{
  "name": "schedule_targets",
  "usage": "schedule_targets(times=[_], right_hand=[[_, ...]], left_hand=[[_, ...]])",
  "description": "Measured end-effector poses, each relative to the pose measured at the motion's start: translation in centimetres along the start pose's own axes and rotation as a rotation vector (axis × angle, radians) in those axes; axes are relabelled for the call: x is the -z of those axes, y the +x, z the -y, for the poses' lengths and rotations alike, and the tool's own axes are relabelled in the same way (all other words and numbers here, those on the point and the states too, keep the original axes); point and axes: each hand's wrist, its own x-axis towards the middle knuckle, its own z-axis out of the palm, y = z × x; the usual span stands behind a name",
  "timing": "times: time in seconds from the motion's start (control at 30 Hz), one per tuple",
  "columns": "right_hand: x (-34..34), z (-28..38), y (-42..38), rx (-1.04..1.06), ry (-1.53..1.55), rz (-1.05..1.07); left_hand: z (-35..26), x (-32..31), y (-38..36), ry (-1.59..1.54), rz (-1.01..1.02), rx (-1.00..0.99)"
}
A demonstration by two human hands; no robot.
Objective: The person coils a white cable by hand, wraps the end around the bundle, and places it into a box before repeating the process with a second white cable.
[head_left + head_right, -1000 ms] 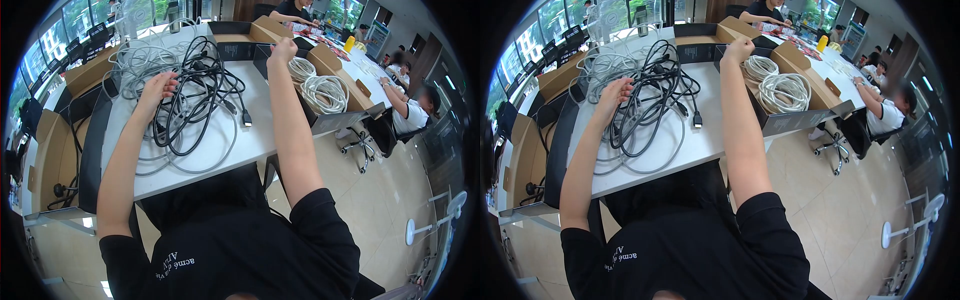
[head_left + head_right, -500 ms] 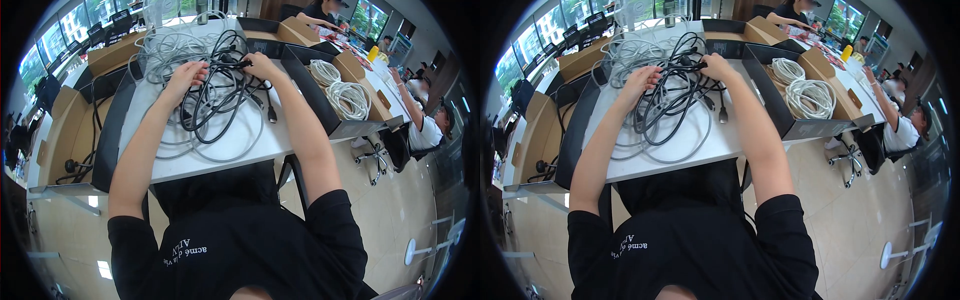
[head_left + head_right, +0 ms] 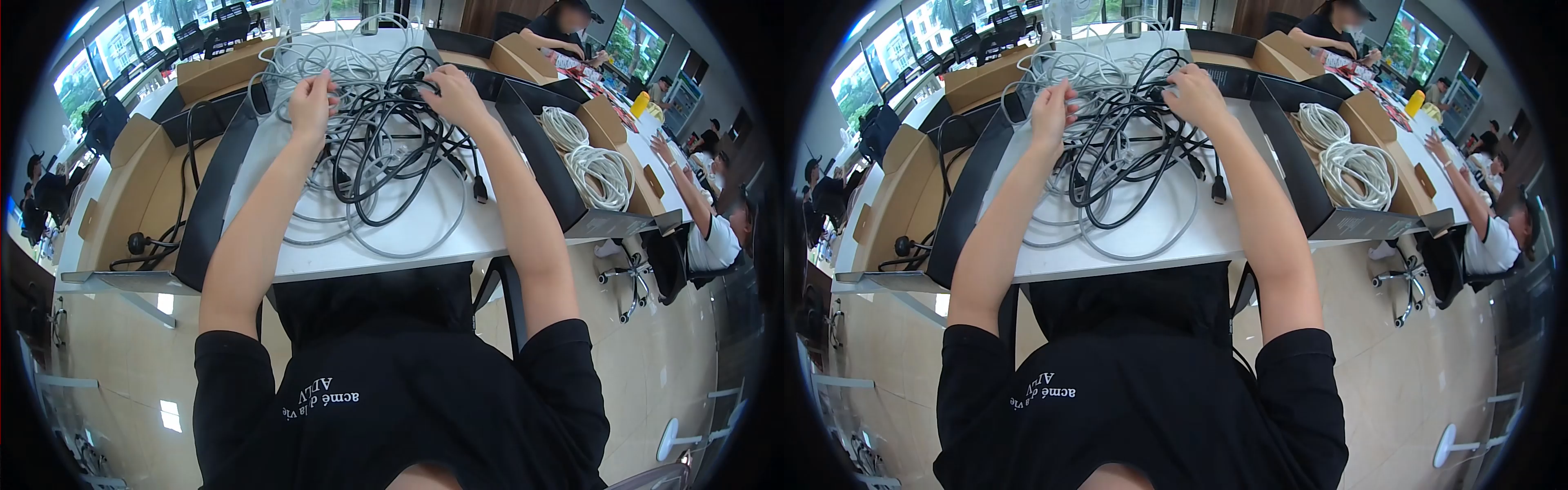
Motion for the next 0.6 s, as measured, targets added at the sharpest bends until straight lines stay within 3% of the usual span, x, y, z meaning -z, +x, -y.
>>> schedule_targets(times=[0.17, 0.27, 0.37, 0.4, 0.5, 0.6], right_hand=[[-1.0, 3.5, 0.0, 0.195, 0.141, -0.058], [-1.1, 6.0, -0.3, 0.236, 0.275, 0.045], [-1.5, 7.4, -0.6, 0.354, 0.182, 0.017], [-1.4, 7.7, -0.6, 0.358, 0.175, 0.018], [-1.4, 7.7, -0.6, 0.337, 0.200, 0.047], [-1.0, 7.8, -0.8, 0.286, 0.183, 0.014]], left_hand=[[-1.6, 0.4, 0.4, -0.154, 0.114, -0.042], [-2.2, 0.6, 1.1, -0.544, 0.299, -0.011], [-3.6, 0.9, 2.3, -0.783, 0.445, 0.134], [-4.9, 0.2, 1.2, -0.787, 0.355, 0.161], [-3.8, 0.8, 2.0, -0.917, 0.601, 0.138], [-4.6, 0.0, 1.2, -0.837, 0.526, 0.166]])
